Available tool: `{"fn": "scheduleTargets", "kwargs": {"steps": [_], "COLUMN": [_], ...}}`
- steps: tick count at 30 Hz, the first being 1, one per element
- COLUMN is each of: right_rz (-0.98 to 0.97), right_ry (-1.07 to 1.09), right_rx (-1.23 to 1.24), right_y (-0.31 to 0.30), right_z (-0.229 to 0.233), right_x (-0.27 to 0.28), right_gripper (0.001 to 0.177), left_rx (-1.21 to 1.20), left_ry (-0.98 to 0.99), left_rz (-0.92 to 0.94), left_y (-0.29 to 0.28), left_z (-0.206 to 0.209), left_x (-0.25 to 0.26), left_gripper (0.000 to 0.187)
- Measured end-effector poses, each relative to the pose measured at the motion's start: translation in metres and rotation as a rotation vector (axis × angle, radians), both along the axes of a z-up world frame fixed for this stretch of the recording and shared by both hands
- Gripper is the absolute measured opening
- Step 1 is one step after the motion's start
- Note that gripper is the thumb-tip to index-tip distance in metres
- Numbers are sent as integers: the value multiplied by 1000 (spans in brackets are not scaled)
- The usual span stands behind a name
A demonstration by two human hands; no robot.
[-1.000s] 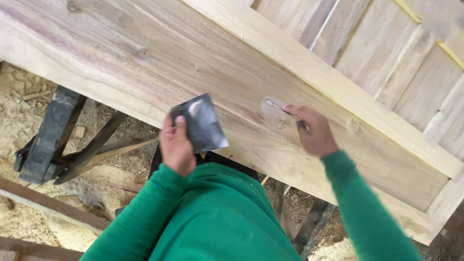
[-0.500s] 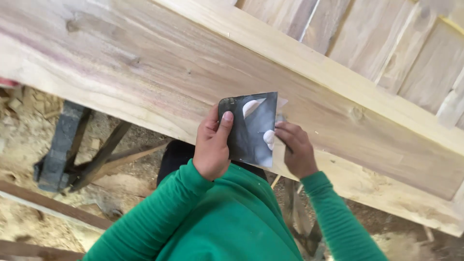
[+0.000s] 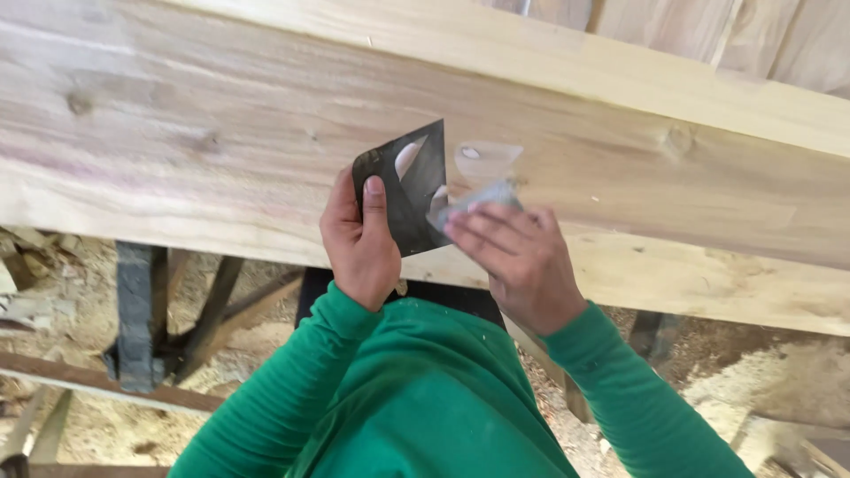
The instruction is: The person holds a board with wood filler and uses a small spreader to scoop filler onto it. They press filler into holes and cracks on a wooden door panel, then smooth the filled spots with a spreader and a small sanding block, moving across several spots on the panel.
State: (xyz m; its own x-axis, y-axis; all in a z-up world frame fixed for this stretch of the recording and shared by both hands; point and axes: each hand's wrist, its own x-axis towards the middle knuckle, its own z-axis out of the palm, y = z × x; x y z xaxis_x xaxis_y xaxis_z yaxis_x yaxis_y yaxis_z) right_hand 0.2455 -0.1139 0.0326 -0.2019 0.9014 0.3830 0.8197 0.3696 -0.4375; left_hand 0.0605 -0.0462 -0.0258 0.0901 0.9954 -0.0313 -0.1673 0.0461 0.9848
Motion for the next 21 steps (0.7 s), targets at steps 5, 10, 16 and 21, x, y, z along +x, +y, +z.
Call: {"fn": "scheduleTargets", "kwargs": {"steps": [5, 10, 16, 21], "right_rz": [-43, -407, -696, -782], "right_ry": [83, 322, -71, -122], "right_rx": [-269, -419, -300, -344], "right_y": [18, 53, 48, 47], "right_z": [-52, -90, -163, -168], "right_x": [13, -4, -44, -95], "right_gripper": [46, 39, 42, 62], "left_rx": [-61, -16, -47, -116], "left_ry": [-12, 9, 108, 48], "left_rz": [33, 0, -65, -88], "left_y": [51, 99, 137, 144], "left_z": [-46, -33, -23, -24], "left_x": [-32, -80, -126, -147], "left_gripper": [28, 27, 28, 29]}}
